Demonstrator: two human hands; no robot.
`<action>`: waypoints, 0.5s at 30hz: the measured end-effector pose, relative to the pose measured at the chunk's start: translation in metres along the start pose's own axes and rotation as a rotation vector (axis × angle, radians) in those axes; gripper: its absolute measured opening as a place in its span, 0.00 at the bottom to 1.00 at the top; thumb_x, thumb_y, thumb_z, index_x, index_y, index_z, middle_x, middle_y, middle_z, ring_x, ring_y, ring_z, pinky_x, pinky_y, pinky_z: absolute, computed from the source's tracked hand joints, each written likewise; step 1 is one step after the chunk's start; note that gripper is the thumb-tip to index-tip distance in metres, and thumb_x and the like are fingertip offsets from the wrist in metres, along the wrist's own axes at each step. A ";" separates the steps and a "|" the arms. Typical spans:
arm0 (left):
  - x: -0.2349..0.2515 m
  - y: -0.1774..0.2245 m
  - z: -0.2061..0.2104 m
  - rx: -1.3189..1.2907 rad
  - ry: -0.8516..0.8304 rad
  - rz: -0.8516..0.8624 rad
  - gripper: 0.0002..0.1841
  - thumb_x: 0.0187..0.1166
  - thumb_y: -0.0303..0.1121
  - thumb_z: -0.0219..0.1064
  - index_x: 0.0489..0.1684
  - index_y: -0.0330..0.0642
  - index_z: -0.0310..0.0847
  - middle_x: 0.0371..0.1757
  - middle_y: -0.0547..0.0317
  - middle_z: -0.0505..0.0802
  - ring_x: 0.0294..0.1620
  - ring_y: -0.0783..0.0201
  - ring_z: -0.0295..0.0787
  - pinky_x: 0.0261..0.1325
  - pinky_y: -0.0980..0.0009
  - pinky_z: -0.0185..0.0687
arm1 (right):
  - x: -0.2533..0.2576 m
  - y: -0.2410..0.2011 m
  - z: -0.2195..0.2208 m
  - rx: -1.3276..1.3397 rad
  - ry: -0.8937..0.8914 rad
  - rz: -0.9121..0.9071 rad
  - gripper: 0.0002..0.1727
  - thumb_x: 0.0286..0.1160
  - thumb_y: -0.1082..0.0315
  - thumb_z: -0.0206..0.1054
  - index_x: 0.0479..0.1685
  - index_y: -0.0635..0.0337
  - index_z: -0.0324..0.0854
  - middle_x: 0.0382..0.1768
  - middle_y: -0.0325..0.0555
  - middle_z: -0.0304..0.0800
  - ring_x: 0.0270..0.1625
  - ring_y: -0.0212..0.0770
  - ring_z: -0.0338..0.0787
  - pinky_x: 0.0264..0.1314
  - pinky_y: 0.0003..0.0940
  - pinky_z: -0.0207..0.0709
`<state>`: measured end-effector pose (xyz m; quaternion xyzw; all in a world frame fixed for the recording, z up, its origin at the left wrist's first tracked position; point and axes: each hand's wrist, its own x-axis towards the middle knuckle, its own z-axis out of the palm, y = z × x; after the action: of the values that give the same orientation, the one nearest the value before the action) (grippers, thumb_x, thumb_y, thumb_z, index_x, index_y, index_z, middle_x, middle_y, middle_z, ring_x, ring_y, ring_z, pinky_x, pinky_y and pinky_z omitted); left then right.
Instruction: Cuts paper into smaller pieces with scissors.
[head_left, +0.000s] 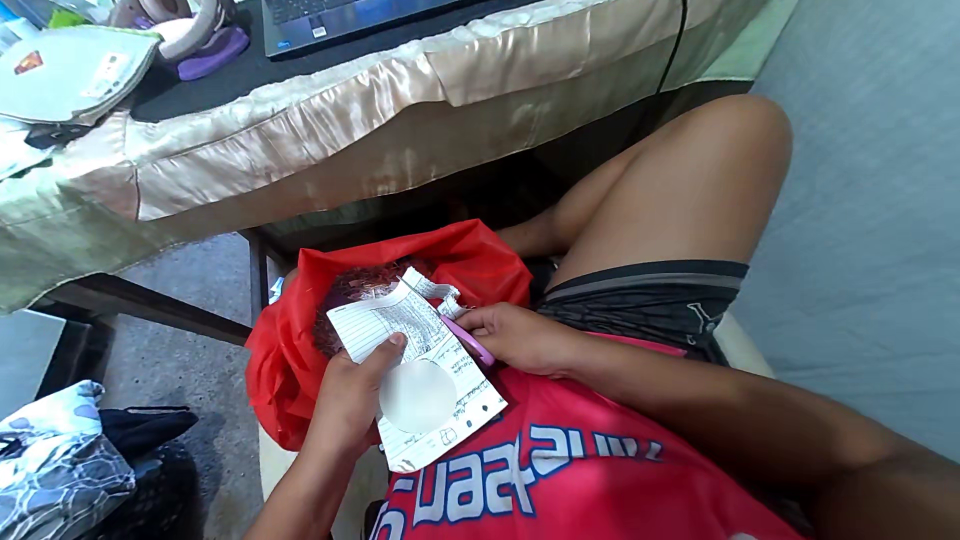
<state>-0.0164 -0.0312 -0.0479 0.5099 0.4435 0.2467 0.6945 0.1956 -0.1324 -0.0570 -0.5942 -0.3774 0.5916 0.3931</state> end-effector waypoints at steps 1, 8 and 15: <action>0.000 -0.001 -0.001 -0.002 -0.001 -0.003 0.12 0.84 0.30 0.68 0.53 0.28 0.85 0.40 0.43 0.97 0.40 0.54 0.98 0.48 0.58 0.96 | 0.000 0.000 0.000 -0.001 -0.004 0.008 0.12 0.84 0.69 0.66 0.60 0.62 0.84 0.41 0.38 0.94 0.40 0.26 0.91 0.47 0.23 0.86; -0.001 0.000 -0.002 -0.008 0.005 -0.015 0.12 0.84 0.30 0.67 0.53 0.28 0.85 0.40 0.43 0.97 0.39 0.54 0.98 0.48 0.57 0.96 | 0.000 0.000 -0.001 0.009 0.002 0.033 0.14 0.83 0.64 0.69 0.59 0.61 0.85 0.39 0.38 0.93 0.38 0.26 0.90 0.44 0.22 0.84; -0.006 0.007 -0.009 0.019 0.036 -0.004 0.11 0.85 0.31 0.66 0.50 0.29 0.86 0.39 0.44 0.97 0.37 0.55 0.98 0.46 0.59 0.97 | -0.009 -0.007 -0.007 -0.012 -0.065 0.043 0.16 0.81 0.62 0.71 0.60 0.63 0.84 0.38 0.38 0.92 0.39 0.27 0.90 0.47 0.23 0.85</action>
<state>-0.0264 -0.0285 -0.0403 0.5111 0.4594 0.2505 0.6819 0.2027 -0.1380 -0.0466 -0.5851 -0.3807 0.6166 0.3641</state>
